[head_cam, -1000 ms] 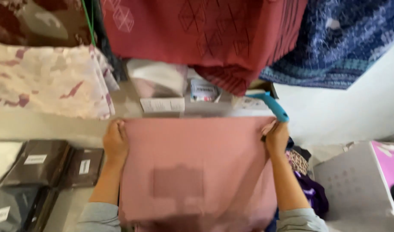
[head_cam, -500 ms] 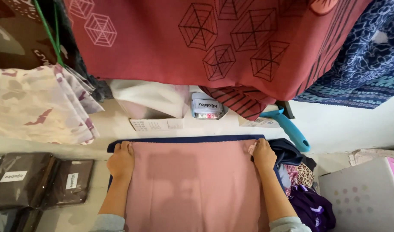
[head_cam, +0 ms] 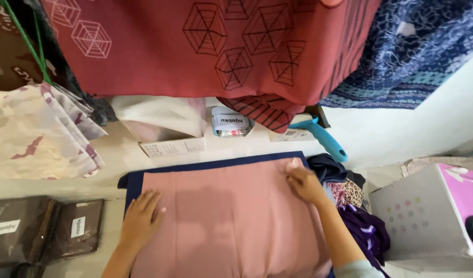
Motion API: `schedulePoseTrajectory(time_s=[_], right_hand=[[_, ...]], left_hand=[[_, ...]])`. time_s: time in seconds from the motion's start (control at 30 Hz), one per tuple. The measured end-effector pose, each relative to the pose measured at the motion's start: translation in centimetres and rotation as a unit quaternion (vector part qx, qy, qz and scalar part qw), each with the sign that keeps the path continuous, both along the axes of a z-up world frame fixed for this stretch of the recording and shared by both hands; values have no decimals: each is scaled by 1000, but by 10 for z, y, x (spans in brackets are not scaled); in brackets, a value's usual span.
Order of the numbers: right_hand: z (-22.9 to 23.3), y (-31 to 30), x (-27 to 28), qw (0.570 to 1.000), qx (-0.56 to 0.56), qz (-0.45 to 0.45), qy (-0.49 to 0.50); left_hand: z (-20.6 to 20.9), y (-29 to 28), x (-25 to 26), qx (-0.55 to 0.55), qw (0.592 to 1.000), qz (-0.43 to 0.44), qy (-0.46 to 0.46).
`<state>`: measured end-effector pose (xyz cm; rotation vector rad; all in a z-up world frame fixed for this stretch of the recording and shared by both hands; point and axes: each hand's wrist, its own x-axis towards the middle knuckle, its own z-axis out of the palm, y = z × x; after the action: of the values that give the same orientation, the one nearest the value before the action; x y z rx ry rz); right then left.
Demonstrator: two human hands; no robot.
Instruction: The person uses a lint roller to remove debris from a pink fabric garment, then folds it neatly.
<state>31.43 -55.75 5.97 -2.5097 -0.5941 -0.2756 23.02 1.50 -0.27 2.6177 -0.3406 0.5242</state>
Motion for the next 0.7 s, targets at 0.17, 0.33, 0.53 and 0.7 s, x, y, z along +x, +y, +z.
schedulePoseTrajectory(time_s=[0.17,0.33,0.53,0.7], right_hand=[[-14,-29,5,938,87,-269,-202],[12,37,-39,972,38,-98,-209],[-19,26,-55,969,-203,-125,61],[-17,-1,-48,933,-182,-251,182]], left_hand=[[-15,0,-9,90,987,45,127],[-18,-3,-12,105,991,65,57],[-11,-4,-31,130,975,112,143],[6,-7,-39,124,961,115,218]])
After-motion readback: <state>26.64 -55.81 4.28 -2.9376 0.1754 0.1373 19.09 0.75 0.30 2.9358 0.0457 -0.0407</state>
